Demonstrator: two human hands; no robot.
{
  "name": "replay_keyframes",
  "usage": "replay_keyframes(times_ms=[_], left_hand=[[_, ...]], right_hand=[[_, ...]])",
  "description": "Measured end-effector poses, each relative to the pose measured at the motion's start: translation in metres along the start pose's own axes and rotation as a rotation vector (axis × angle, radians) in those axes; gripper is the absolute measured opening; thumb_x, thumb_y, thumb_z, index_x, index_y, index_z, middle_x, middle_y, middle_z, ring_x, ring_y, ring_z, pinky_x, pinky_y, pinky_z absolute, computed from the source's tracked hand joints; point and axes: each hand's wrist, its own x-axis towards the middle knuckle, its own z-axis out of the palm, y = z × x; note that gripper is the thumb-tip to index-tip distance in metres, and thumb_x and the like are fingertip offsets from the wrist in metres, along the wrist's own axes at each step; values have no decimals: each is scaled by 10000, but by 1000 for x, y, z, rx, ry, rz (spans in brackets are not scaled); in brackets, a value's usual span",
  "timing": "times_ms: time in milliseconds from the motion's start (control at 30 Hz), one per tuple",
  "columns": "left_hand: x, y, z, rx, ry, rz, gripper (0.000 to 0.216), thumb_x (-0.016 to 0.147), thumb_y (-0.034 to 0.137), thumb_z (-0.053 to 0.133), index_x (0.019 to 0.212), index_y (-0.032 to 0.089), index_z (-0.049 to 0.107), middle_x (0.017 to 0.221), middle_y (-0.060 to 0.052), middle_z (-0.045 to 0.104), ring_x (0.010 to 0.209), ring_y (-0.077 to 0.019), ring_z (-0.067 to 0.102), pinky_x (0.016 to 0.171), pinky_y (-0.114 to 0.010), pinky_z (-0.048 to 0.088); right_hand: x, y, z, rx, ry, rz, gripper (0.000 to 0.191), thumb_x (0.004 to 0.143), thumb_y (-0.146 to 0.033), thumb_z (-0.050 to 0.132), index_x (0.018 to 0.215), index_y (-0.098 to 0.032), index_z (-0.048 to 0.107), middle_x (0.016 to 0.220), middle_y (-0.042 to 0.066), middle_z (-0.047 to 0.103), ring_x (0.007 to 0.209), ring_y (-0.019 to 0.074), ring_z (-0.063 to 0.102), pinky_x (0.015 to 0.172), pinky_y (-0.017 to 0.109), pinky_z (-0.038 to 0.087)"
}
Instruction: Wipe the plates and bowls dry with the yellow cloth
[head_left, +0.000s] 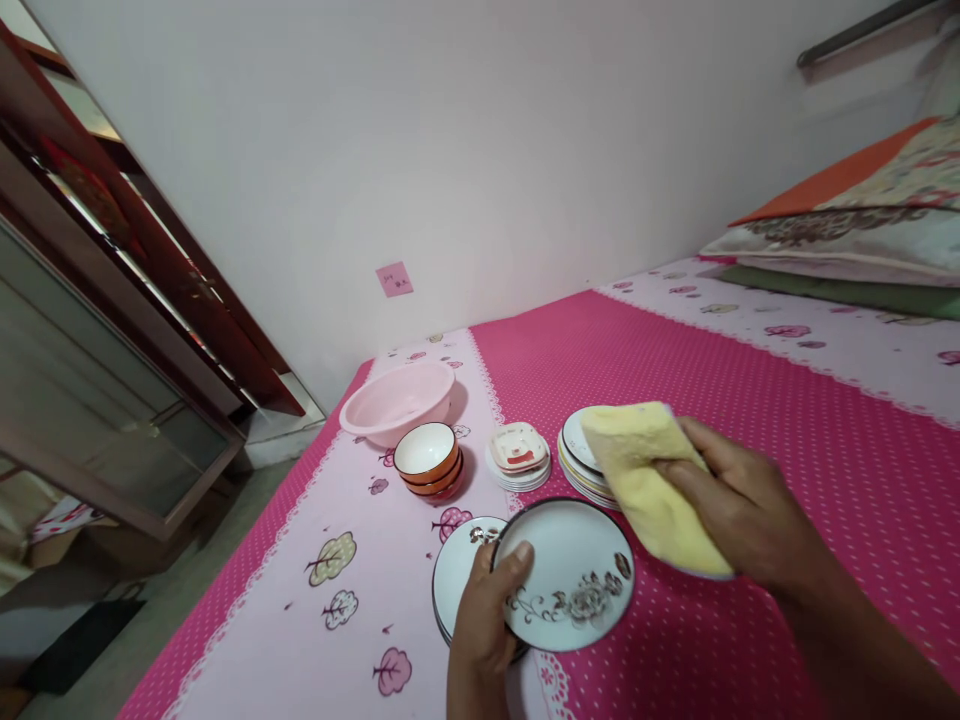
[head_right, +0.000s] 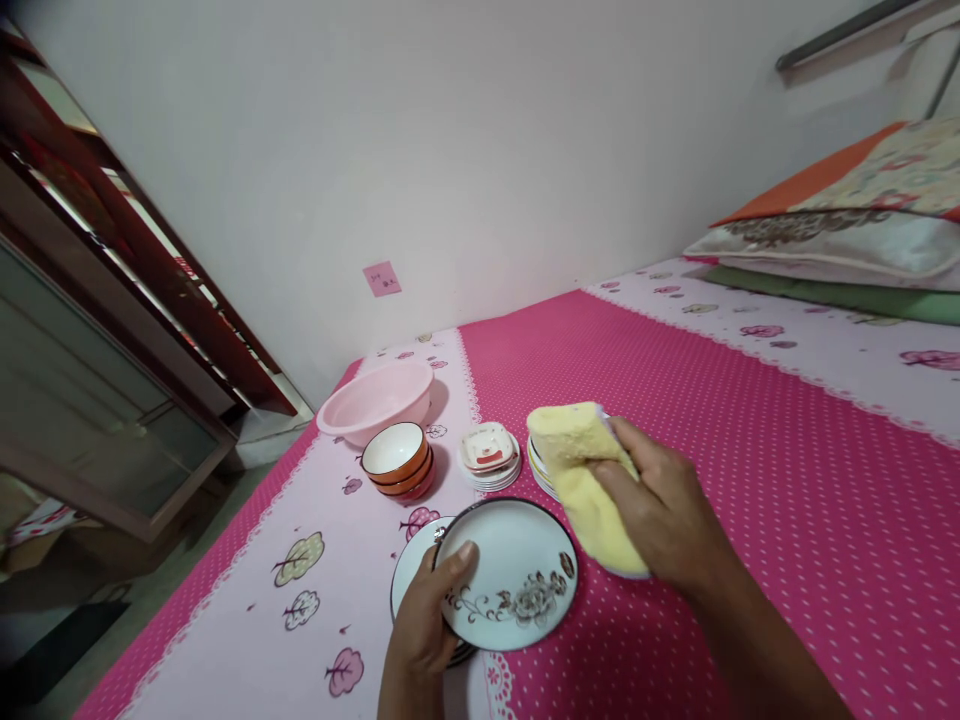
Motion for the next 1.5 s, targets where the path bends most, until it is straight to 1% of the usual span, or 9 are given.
replay_keyframes(times_ms=[100, 200, 300, 467, 800, 967, 1133, 1367, 1500], left_hand=[[-4, -3, 4, 96, -181, -46, 480, 670, 342, 935, 1020, 102, 712, 921, -143, 813, 940, -328, 775, 933, -465, 580], [-5, -6, 5, 152, -289, -70, 467, 684, 370, 924, 1020, 102, 741, 903, -144, 813, 897, -322, 775, 911, -461, 575], [-4, -8, 5, 143, -329, -87, 484, 683, 369, 923, 1055, 106, 758, 902, -137, 815, 903, -323, 772, 927, -463, 563], [-2, -9, 6, 96, -285, -90, 467, 680, 367, 925, 1024, 94, 767, 865, -147, 811, 921, -345, 773, 951, -481, 554], [1, -7, 14, -41, -95, -74, 465, 749, 299, 881, 1125, 91, 701, 988, -175, 810, 1059, -373, 751, 1009, -537, 557], [8, -5, 13, -182, 13, -63, 499, 799, 280, 835, 1220, 70, 670, 1113, -214, 787, 1135, -384, 723, 1027, -553, 559], [12, -1, 16, -312, 104, -49, 491, 874, 351, 754, 1232, 23, 680, 1178, -264, 758, 1184, -402, 696, 1018, -537, 575], [14, -4, 28, -412, 347, 134, 543, 896, 389, 728, 1327, 73, 635, 1185, -214, 771, 1091, -368, 744, 950, -518, 618], [13, -11, 38, -429, 424, 219, 552, 925, 440, 688, 1343, 85, 632, 1205, -209, 765, 1102, -340, 744, 932, -458, 633]], right_hand=[[0, -1, 5, 90, -284, -32, 249, 877, -380, 519, 933, -214, 697, 773, 26, 709, 717, 241, 673, 609, 321, 518], [-2, 0, 11, 150, -495, -112, 298, 900, -379, 522, 1024, -213, 737, 930, 50, 760, 896, 274, 711, 782, 353, 564], [-4, -1, 19, 166, -571, -133, 358, 901, -371, 547, 1164, -220, 738, 1072, 67, 775, 1033, 302, 701, 884, 383, 557], [-8, -3, 30, 212, -640, -71, 382, 926, -401, 578, 1234, -213, 703, 1097, 75, 768, 962, 284, 710, 855, 394, 561], [-5, 2, 40, 98, -494, -88, 369, 978, -466, 493, 1121, -198, 702, 1073, 107, 759, 933, 280, 702, 787, 377, 535], [-5, 9, 48, 119, -409, -38, 380, 978, -531, 488, 1034, -207, 679, 920, 81, 762, 840, 275, 697, 731, 369, 534], [-12, 21, 76, 193, -272, -25, 359, 982, -511, 499, 1103, -222, 673, 1044, 103, 769, 950, 297, 702, 880, 424, 536], [-26, 24, 116, 266, -126, 41, 524, 977, -558, 465, 1325, -192, 601, 1411, 167, 646, 1332, 336, 562, 1182, 531, 355], [-39, 26, 134, 307, -81, 95, 581, 958, -579, 500, 1394, -206, 583, 1395, 139, 668, 1390, 333, 525, 1209, 540, 337]])
